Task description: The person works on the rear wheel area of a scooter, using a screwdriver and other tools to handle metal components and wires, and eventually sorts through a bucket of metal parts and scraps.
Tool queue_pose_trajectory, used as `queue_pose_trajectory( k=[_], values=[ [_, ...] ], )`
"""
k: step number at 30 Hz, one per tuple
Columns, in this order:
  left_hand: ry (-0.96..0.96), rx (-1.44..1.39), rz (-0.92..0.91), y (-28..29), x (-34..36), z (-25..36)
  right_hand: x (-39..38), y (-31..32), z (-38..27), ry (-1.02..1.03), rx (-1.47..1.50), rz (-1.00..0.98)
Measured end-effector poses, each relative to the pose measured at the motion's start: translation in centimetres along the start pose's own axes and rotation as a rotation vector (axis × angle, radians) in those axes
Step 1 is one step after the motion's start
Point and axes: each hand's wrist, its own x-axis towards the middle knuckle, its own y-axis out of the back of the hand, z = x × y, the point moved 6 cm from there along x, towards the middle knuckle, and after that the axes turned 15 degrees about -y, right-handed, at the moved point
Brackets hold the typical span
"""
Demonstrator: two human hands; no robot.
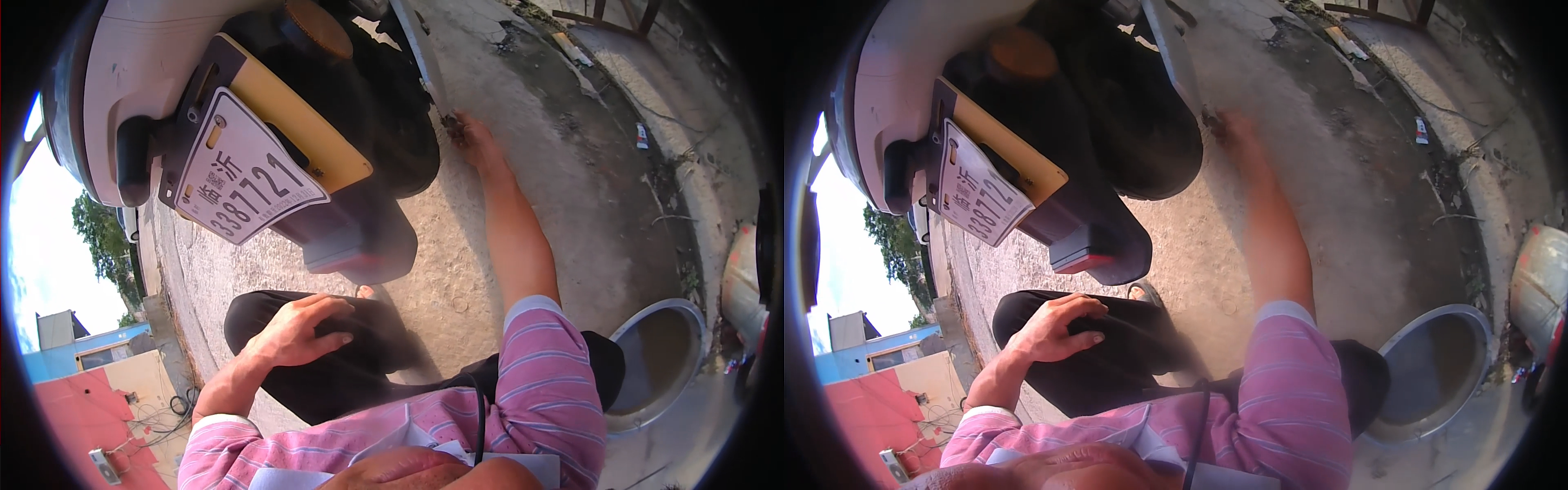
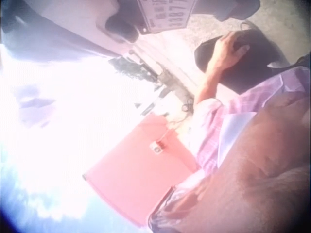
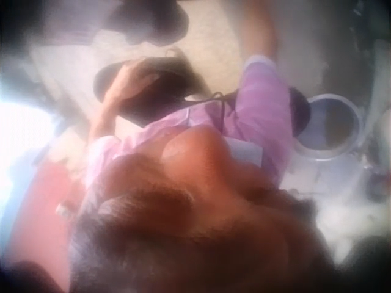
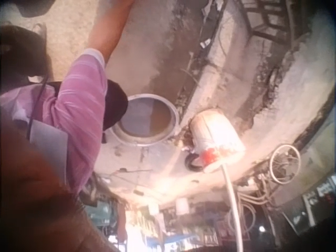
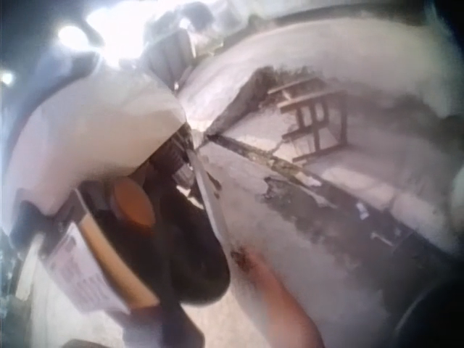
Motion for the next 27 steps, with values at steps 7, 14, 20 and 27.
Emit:
queue_pose_trajectory(
  k=[7,14,20,27],
  values=[
    [-0.158,0.062,-0.006,-0.2,1.1,1.1,-5.0,-1.8,-0.1,0.238,0.058,-0.067],
    [-0.334,0.085,0.040,1.4,0.6,2.5,-7.6,-4.0,0.4,0.079,0.116,-0.068],
    [-0.391,-0.127,0.355,8.6,-2.3,-1.6,-5.5,-0.8,-1.0,0.156,-0.006,0.064],
    [-0.095,-0.864,0.584,5.4,-0.1,-19.8,-4.5,1.7,1.2,0.170,-0.193,0.135]
  ],
)
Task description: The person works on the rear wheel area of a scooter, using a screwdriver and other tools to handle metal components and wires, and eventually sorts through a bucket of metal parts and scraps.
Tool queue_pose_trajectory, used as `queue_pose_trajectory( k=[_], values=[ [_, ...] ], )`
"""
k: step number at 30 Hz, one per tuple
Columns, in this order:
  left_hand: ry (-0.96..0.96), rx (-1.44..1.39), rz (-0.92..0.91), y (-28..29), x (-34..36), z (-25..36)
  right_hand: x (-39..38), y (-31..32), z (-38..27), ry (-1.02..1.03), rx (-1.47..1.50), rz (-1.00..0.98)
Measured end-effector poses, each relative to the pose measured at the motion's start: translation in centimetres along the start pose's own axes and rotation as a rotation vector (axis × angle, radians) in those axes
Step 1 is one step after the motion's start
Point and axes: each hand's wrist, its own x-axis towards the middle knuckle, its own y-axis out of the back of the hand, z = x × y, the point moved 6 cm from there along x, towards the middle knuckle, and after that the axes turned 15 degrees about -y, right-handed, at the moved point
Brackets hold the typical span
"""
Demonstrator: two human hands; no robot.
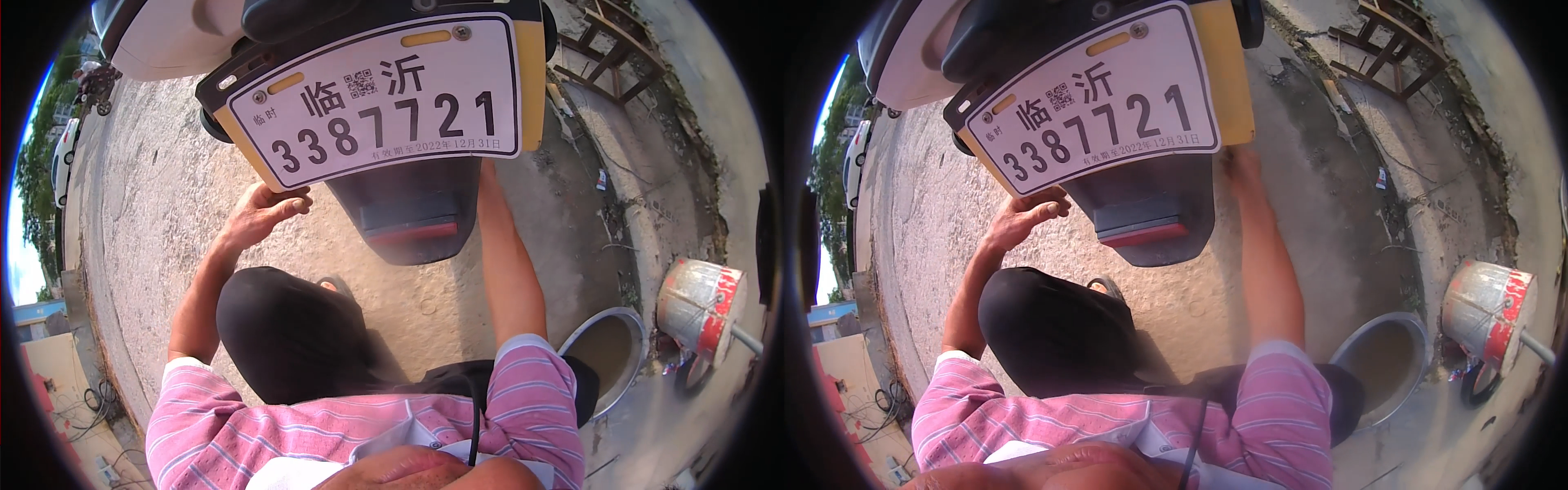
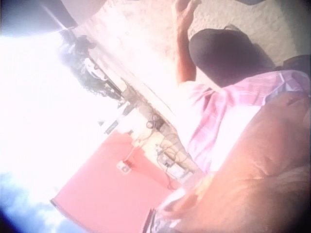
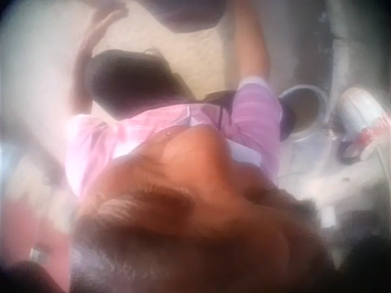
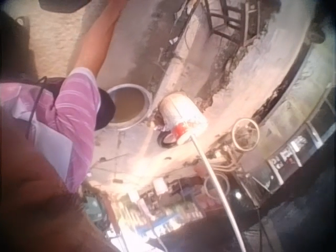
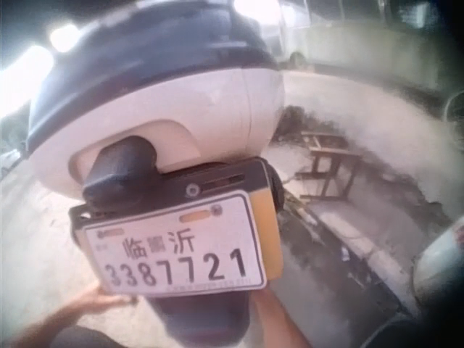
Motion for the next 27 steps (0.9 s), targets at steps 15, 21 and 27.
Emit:
queue_pose_trajectory(
  k=[15,21,27],
  values=[
    [-0.202,0.051,-0.066,1.9,9.5,-14.5,-6.1,3.9,-2.7,0.021,-0.189,-0.085],
    [-0.188,-0.344,0.074,1.2,11.1,-13.8,-6.2,3.9,-4.9,0.009,-0.225,-0.160],
    [-0.123,-0.719,0.052,-0.3,12.9,-11.1,-6.7,3.6,-6.7,0.021,-0.211,-0.209]
  ],
)
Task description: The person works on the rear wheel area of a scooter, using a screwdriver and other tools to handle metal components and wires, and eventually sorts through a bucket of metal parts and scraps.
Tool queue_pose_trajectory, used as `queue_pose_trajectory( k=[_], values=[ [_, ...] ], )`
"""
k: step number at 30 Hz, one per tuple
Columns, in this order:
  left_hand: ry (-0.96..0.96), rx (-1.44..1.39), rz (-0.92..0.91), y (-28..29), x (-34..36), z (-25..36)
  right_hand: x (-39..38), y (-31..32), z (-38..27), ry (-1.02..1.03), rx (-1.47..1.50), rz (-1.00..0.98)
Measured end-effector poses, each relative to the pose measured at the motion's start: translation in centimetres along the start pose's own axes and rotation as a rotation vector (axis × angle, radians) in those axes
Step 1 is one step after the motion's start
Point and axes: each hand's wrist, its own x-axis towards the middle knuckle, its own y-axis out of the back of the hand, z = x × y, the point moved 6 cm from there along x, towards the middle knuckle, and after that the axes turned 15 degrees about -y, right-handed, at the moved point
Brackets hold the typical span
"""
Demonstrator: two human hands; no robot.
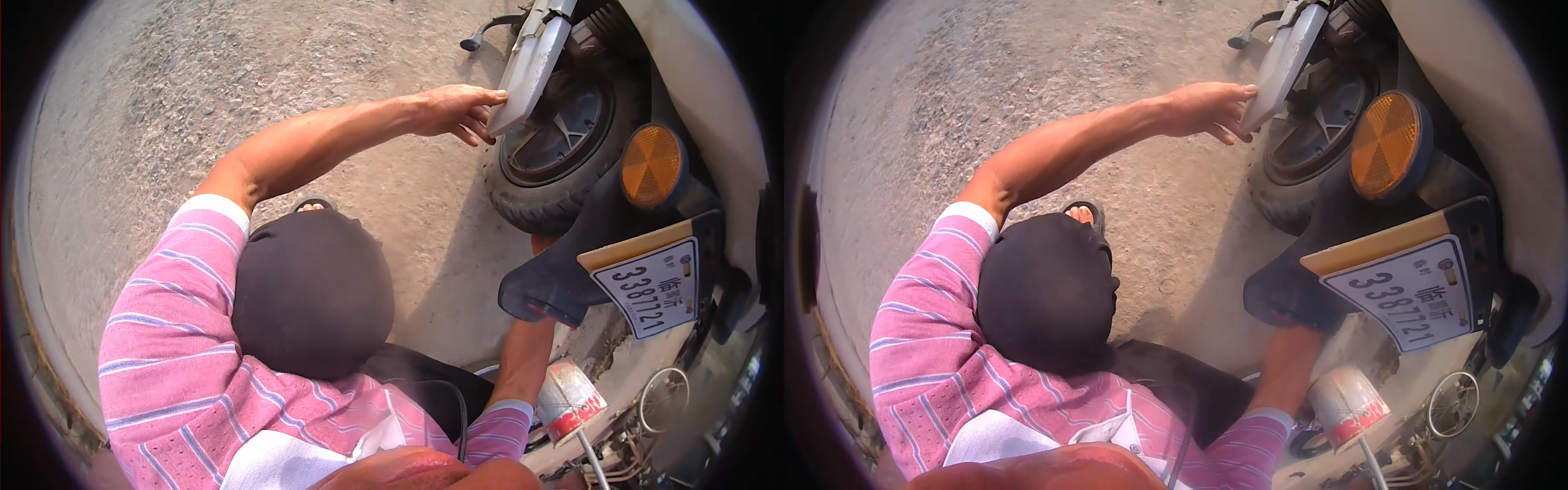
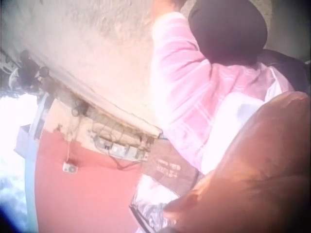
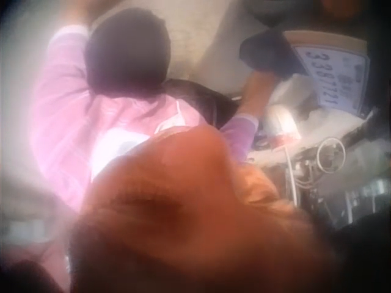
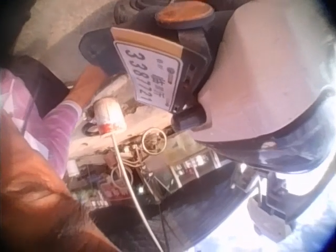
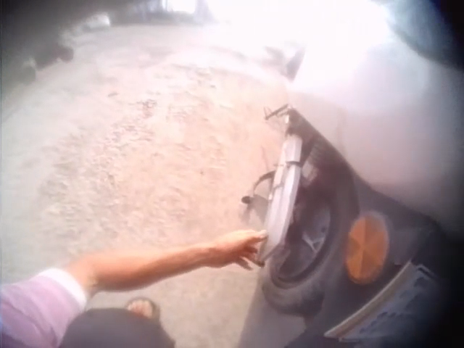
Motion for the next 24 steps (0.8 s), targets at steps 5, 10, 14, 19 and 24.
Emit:
queue_pose_trajectory(
  k=[5,10,14,19,24],
  values=[
    [0.050,-0.132,0.022,-1.1,0.9,-0.2,0.4,-0.1,0.3,-0.004,0.013,-0.032],
    [0.024,-0.143,0.030,-0.8,0.6,-0.6,1.0,-0.2,1.5,-0.024,0.023,-0.055],
    [0.019,-0.004,0.032,-2.4,1.0,0.1,1.2,-0.7,2.0,-0.044,0.026,-0.078],
    [0.020,0.090,-0.003,-1.7,1.1,0.1,1.2,-1.3,1.9,-0.062,0.017,-0.101],
    [-0.040,0.185,0.061,0.9,1.6,1.4,0.3,-1.2,1.0,-0.079,0.004,-0.104]
  ],
)
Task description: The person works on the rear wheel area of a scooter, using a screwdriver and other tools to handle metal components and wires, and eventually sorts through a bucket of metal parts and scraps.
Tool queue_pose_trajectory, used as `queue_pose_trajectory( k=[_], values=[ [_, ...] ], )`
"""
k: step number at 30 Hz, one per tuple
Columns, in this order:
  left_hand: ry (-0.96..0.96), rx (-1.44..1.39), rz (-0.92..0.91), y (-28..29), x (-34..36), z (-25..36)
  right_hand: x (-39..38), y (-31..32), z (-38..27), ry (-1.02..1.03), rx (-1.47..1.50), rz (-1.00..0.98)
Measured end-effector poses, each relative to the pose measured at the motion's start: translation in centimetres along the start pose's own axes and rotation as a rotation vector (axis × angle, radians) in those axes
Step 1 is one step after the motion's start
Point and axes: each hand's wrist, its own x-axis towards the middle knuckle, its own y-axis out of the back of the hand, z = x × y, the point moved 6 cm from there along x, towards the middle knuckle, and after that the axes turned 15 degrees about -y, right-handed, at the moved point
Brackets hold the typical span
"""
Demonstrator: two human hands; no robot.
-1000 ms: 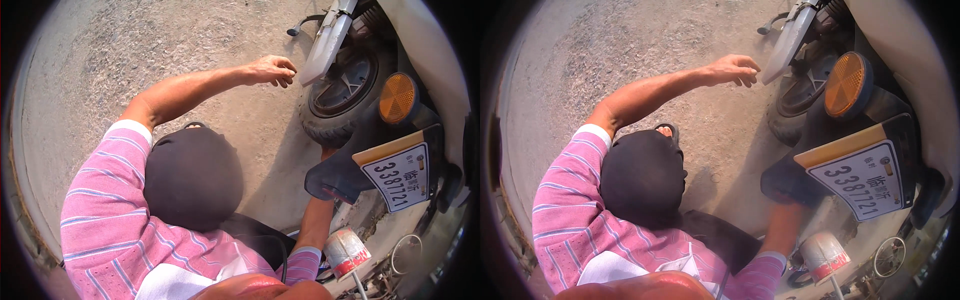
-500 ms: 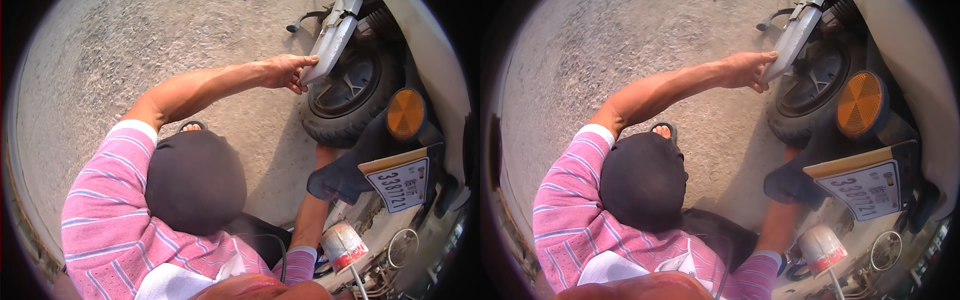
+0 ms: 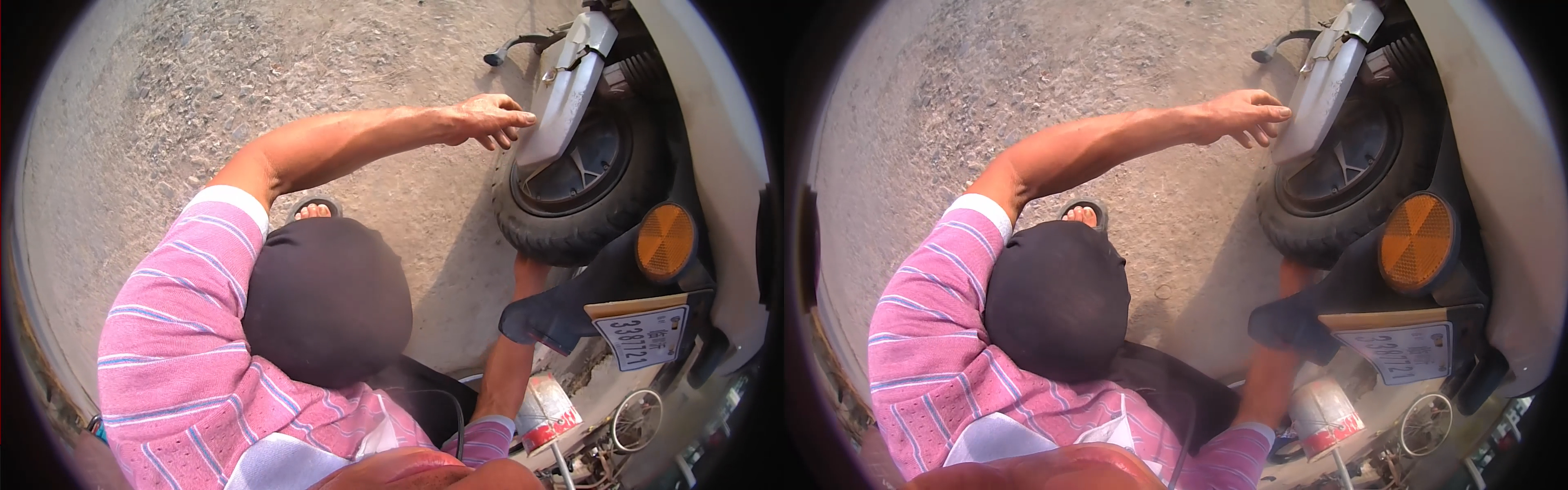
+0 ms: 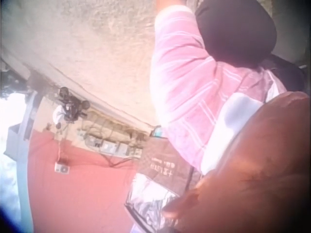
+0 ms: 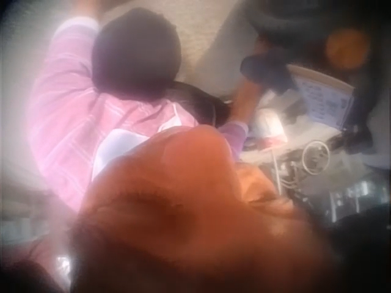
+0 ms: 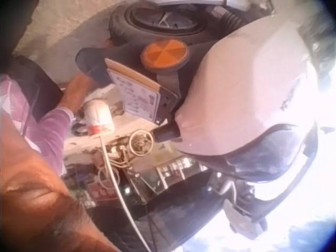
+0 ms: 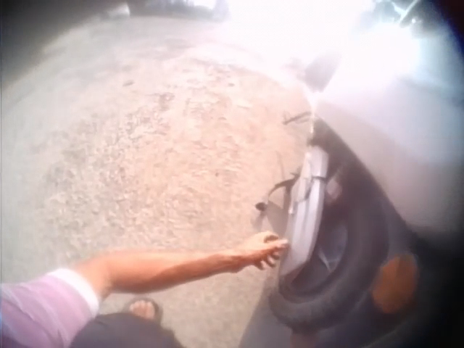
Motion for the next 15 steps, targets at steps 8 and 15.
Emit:
queue_pose_trajectory(
  k=[8,15],
  values=[
    [-0.469,0.308,0.135,2.6,2.5,3.1,-1.4,0.4,-1.4,-0.069,-0.022,-0.001],
    [-0.627,0.400,0.157,2.6,0.5,3.1,-3.7,-3.3,-0.9,-0.136,-0.105,0.068]
  ],
)
